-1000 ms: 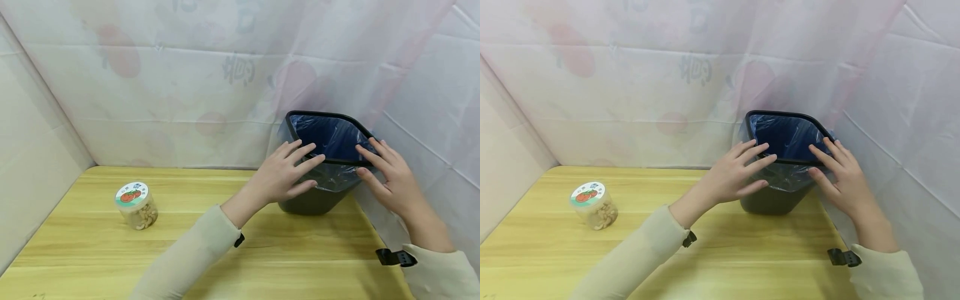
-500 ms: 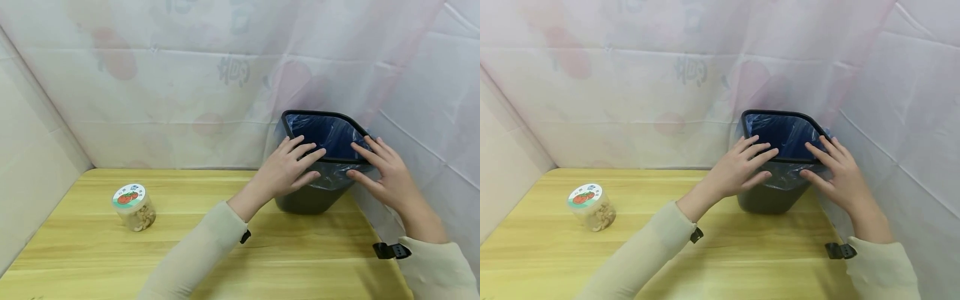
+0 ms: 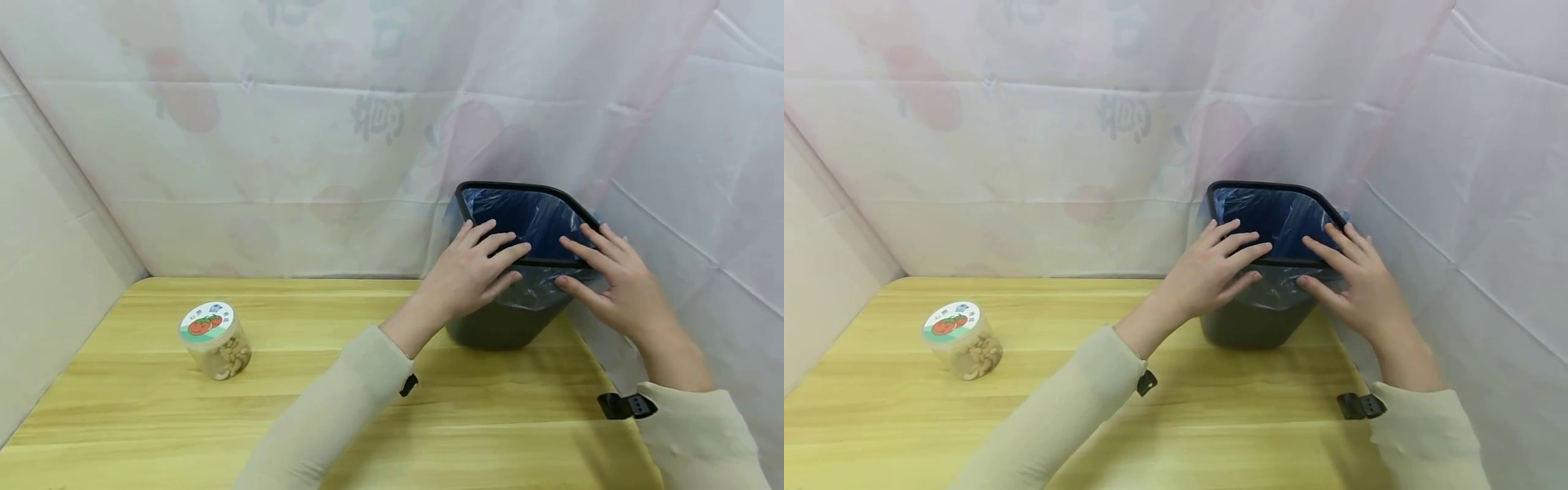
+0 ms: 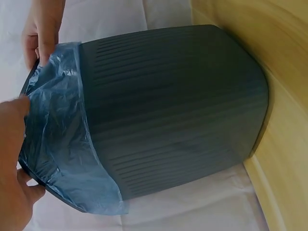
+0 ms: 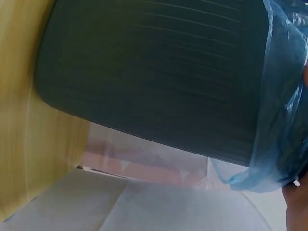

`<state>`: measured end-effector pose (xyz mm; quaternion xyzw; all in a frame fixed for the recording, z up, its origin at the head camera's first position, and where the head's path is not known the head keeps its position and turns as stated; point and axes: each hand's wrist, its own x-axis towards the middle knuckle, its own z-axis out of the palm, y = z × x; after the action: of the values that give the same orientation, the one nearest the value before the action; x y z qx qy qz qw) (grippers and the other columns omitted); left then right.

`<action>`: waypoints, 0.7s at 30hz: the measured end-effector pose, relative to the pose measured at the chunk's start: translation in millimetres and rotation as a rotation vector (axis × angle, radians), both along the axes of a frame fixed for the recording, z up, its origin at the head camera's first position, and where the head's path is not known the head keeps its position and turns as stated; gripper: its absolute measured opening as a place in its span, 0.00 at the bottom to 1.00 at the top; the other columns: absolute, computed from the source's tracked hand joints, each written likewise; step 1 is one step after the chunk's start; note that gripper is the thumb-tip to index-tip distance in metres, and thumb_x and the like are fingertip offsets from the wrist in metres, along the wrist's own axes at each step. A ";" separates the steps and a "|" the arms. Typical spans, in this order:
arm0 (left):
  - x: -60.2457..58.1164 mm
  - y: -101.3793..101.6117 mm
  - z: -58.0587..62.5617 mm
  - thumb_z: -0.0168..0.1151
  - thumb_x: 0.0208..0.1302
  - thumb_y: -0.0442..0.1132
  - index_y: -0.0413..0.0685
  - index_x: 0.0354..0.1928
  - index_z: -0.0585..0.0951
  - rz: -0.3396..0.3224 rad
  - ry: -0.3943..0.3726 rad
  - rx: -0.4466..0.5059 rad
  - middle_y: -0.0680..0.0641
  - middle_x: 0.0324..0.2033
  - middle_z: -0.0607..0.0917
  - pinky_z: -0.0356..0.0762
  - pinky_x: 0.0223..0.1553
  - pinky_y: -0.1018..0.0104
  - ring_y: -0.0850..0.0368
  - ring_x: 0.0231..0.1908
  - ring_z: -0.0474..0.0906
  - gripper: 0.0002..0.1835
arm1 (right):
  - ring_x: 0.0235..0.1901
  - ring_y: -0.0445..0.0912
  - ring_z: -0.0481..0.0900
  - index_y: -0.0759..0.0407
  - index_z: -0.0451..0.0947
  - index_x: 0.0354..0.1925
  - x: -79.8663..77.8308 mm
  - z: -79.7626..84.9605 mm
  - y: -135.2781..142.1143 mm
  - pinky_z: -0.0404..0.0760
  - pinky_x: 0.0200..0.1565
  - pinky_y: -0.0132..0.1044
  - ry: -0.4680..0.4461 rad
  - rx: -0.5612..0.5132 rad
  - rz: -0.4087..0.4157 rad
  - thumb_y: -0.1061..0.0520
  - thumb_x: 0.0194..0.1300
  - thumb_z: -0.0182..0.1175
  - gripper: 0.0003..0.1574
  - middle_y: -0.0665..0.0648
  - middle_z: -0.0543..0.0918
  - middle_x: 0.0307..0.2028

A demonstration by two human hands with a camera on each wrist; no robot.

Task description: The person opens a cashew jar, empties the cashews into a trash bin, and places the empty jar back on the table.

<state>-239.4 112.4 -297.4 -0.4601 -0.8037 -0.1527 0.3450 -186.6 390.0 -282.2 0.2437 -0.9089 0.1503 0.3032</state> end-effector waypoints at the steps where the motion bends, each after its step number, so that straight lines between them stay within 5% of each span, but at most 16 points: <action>1: -0.3 1.0 0.1 0.52 0.76 0.53 0.59 0.67 0.76 -0.003 0.005 0.009 0.49 0.64 0.78 0.61 0.71 0.46 0.45 0.70 0.66 0.22 | 0.75 0.61 0.54 0.49 0.75 0.67 0.0 -0.7 -0.1 0.46 0.74 0.60 0.006 -0.003 -0.002 0.47 0.60 0.72 0.38 0.60 0.65 0.73; 21: 0.7 -8.8 0.8 0.57 0.74 0.47 0.62 0.64 0.79 0.011 -0.022 0.033 0.50 0.64 0.79 0.63 0.70 0.49 0.45 0.69 0.67 0.19 | 0.72 0.62 0.62 0.52 0.80 0.61 -0.6 -9.3 -16.9 0.53 0.74 0.56 0.124 -0.043 -0.041 0.45 0.65 0.67 0.28 0.62 0.72 0.68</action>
<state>-238.7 103.6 -296.7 -0.4483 -0.8073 -0.1694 0.3444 -187.2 373.2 -291.6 0.2274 -0.8896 0.1484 0.3672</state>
